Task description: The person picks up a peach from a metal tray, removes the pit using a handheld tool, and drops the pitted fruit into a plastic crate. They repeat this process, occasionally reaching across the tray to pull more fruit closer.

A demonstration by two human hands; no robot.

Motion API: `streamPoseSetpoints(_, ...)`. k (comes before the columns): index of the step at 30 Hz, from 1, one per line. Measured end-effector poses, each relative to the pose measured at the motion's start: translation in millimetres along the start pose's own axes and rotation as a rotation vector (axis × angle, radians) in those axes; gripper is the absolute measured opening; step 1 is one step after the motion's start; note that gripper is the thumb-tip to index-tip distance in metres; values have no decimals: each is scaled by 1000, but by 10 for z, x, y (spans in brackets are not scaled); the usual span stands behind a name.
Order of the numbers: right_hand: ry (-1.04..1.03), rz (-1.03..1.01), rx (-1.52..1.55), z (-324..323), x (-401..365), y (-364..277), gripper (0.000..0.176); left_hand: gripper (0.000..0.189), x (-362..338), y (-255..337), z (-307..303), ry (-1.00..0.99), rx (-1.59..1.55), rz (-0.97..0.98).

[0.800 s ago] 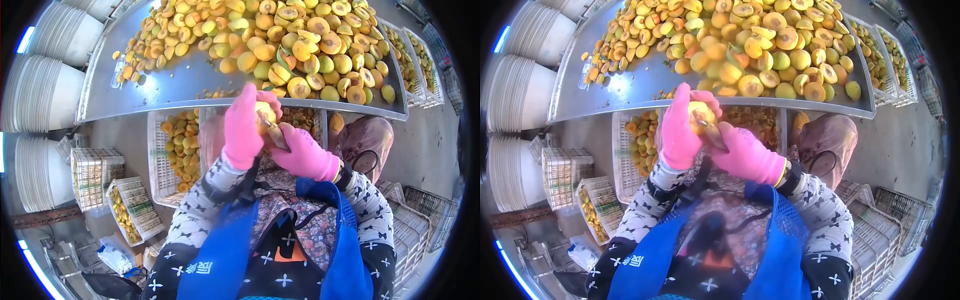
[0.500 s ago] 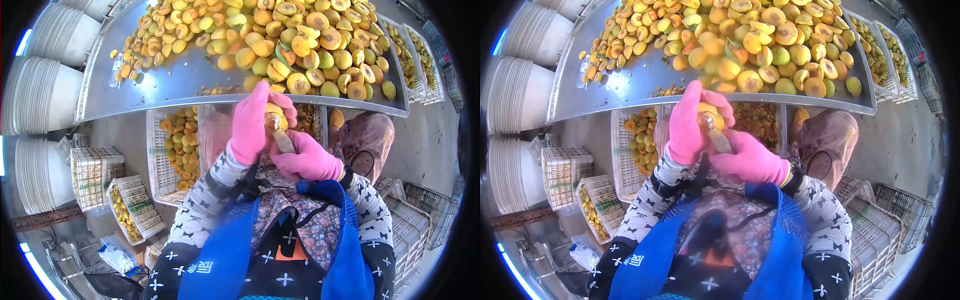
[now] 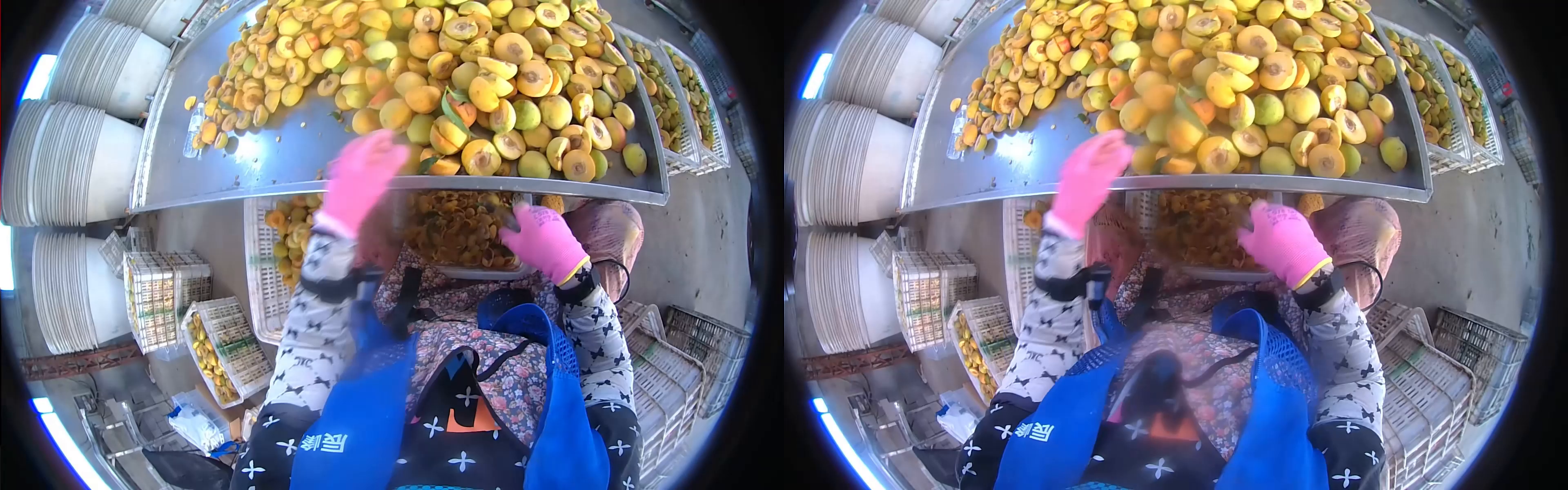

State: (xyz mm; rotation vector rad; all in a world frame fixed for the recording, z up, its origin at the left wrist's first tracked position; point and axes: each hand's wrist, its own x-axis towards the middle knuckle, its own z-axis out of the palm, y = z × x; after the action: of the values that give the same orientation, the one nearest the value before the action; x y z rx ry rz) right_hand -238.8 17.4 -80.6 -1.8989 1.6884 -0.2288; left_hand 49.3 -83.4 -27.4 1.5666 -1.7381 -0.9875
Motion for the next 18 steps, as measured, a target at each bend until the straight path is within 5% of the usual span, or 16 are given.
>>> streamPoseSetpoints(4,104,-47,132,-264,-162,-4,31,70,443,-36,824,-107,285,109)
streamPoseSetpoints(10,99,-81,125,-340,-378,-41,27,71,444,-107,757,38,406,142)
streamPoseSetpoints(13,257,-223,279,-333,-323,-144,31,62,357,-264,475,106,34,117)
streamPoseSetpoints(14,326,-283,350,-317,-293,-224,33,52,271,-242,405,6,-455,6)
streamPoseSetpoints(18,541,-362,464,-102,-36,-657,39,39,-71,45,433,-129,-1029,-12)
